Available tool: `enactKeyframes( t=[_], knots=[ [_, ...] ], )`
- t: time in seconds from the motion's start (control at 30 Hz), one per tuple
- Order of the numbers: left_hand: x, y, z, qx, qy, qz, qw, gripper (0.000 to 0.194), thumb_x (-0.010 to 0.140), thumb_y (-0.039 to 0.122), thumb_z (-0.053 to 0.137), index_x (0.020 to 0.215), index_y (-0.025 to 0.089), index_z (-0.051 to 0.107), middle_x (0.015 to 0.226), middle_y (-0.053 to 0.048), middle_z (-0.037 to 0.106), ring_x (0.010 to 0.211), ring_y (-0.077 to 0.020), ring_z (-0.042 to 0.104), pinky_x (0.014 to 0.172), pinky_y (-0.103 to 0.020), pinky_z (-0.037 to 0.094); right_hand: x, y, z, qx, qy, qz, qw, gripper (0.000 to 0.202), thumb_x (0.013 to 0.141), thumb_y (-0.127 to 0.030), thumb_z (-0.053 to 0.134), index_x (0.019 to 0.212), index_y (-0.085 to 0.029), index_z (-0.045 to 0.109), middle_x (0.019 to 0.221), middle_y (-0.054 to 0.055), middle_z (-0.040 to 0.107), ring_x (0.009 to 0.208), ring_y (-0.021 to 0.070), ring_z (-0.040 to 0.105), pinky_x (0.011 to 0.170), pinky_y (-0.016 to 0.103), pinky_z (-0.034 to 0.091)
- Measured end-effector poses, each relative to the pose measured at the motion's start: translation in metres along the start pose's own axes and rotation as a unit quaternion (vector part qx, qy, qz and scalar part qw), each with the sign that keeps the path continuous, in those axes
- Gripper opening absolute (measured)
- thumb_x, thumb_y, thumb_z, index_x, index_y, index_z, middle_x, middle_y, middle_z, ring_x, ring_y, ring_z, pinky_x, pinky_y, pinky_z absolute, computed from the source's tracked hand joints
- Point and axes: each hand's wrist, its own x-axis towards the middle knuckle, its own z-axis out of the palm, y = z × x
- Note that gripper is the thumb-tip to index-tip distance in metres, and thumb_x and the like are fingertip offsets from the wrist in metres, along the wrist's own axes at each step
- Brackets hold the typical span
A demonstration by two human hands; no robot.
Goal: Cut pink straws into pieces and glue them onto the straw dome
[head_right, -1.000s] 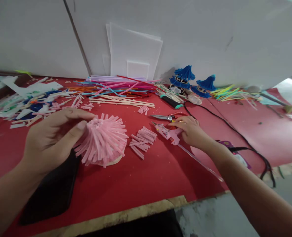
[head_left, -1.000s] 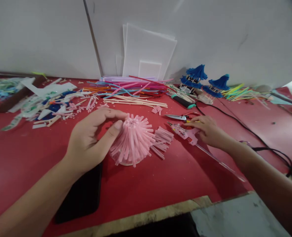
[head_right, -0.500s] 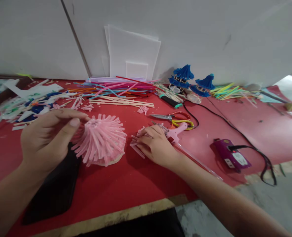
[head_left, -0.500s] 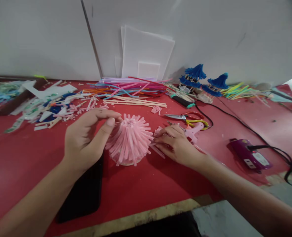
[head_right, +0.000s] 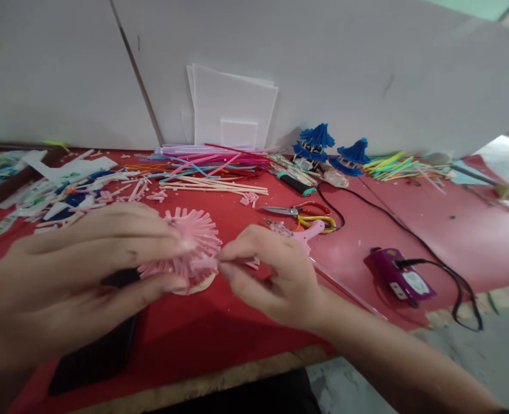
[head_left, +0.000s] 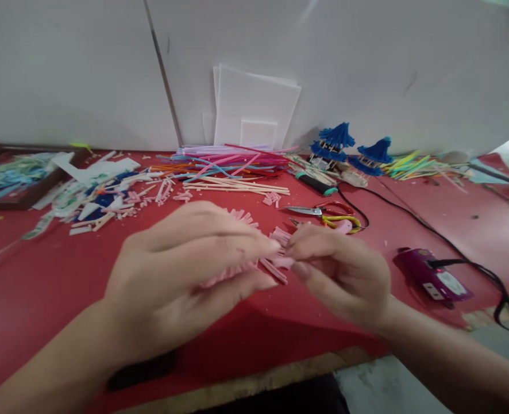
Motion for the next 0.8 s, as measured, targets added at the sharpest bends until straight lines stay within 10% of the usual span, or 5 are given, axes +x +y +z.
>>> enactKeyframes(
  t=[0.27,0.43,0.8],
  knots=[
    [-0.009,0.000,0.017,-0.003,0.075,-0.108,0.991,0.016,0.087,0.016,0.064,0.091,0.031,0.067,0.079,0.009,0.070,0.074,-0.0111,0.066,0.070,-0.026,0.055,0.026,-0.018,0.016,0.086,0.084,0.071,0.990,0.006,0.081,-0.017,0.070,0.085,-0.021,0.069,0.075,-0.003,0.072,0.059,0.0067,0.063,0.052,0.018,0.051],
    [-0.010,-0.005,0.015,-0.002,0.098,-0.108,0.989,0.016,0.086,0.011,0.064,0.091,0.026,0.066,0.084,0.005,0.068,0.077,-0.0109,0.063,0.071,-0.026,0.052,0.040,-0.013,0.017,0.046,0.102,-0.003,0.994,0.009,0.079,-0.015,0.073,0.084,-0.023,0.074,0.085,0.000,0.075,0.081,0.0109,0.069,0.075,0.023,0.058],
    [-0.017,-0.006,0.006,0.106,0.018,-0.027,0.994,0.030,0.081,0.007,0.058,0.073,0.033,0.069,0.111,0.001,0.063,0.104,-0.0226,0.053,0.101,-0.042,0.040,0.030,-0.015,0.004,0.045,-0.094,-0.085,0.991,0.007,0.077,-0.007,0.073,0.077,-0.012,0.068,0.077,0.005,0.071,0.074,0.0097,0.068,0.073,0.020,0.057]
  ],
)
